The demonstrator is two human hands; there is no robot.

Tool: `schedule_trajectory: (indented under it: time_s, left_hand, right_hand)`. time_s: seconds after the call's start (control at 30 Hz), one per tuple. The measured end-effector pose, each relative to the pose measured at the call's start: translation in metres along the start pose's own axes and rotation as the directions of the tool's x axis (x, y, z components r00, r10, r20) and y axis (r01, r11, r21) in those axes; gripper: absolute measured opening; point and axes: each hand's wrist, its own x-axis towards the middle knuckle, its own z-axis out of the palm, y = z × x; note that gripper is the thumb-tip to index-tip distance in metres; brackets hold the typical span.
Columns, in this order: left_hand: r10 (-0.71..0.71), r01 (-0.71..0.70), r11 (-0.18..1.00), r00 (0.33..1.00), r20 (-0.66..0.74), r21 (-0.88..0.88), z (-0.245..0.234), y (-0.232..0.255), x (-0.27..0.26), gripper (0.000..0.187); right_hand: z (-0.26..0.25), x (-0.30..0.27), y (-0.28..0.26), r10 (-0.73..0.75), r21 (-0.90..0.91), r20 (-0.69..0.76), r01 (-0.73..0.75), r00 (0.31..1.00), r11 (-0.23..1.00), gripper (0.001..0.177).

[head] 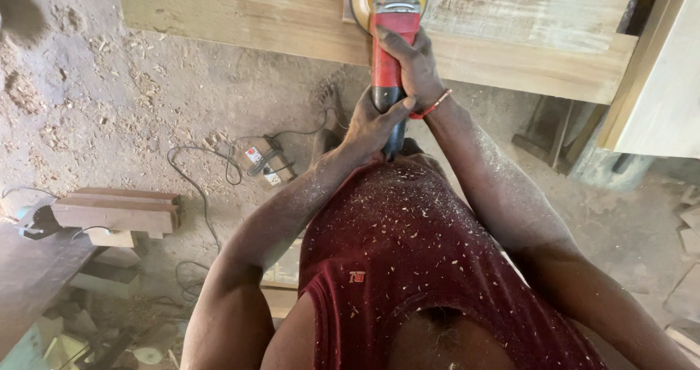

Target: The person sands the surface and edges of a wooden board using a power sander and wipes the dust away with their hand.

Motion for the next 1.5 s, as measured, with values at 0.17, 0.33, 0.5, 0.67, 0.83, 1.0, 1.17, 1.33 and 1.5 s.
schedule_trajectory:
  time_s: [0.17,0.33,0.5,0.67,0.83,1.0,1.17,1.33,1.5]
  left_hand:
    - [0.072,-0.075,0.997,0.995,0.075,0.030,0.026,-0.002,0.008,0.068]
    - [0.061,-0.066,0.997,0.988,0.140,0.028,0.044,-0.010,0.019,0.068]
    - [0.054,-0.065,0.996,0.984,0.170,0.061,0.065,-0.014,0.029,0.066]
    - [0.015,-0.035,0.995,0.979,0.202,0.095,0.082,-0.014,0.037,0.064]
    - [-0.087,0.071,0.995,0.968,0.235,0.075,0.108,-0.013,0.046,0.062]
    - [-0.097,0.047,0.976,0.967,0.234,0.211,0.123,-0.014,0.055,0.056]
    - [-0.122,0.062,0.962,0.969,0.213,0.267,0.110,-0.014,0.055,0.052]
    - [-0.142,0.122,0.983,0.980,0.138,0.140,0.085,-0.004,0.043,0.053]
    - [-0.098,0.074,0.991,0.969,0.225,0.115,0.095,0.000,0.054,0.055]
  right_hand:
    - [-0.028,-0.013,-0.006,0.020,0.021,-0.071,-0.018,0.997,1.000,0.041]
    - [-0.055,-0.023,-0.007,-0.008,0.054,-0.139,0.016,0.990,0.998,0.040]
    - [-0.079,-0.030,-0.011,-0.035,0.052,-0.194,0.046,0.980,0.998,0.038]
    - [-0.103,-0.041,-0.015,-0.061,0.057,-0.238,0.077,0.969,0.995,0.037]
    - [-0.125,-0.052,-0.019,-0.071,0.078,-0.285,0.097,0.956,0.992,0.039]
    - [-0.139,-0.062,-0.024,-0.071,0.130,-0.335,0.121,0.940,0.984,0.039]
    - [-0.136,-0.043,-0.006,-0.026,0.106,-0.405,0.075,0.914,0.992,0.039]
    - [-0.107,-0.029,-0.007,-0.016,0.202,-0.362,0.095,0.932,0.975,0.046]
    - [-0.121,-0.042,-0.024,-0.054,0.249,-0.367,0.154,0.929,0.956,0.045]
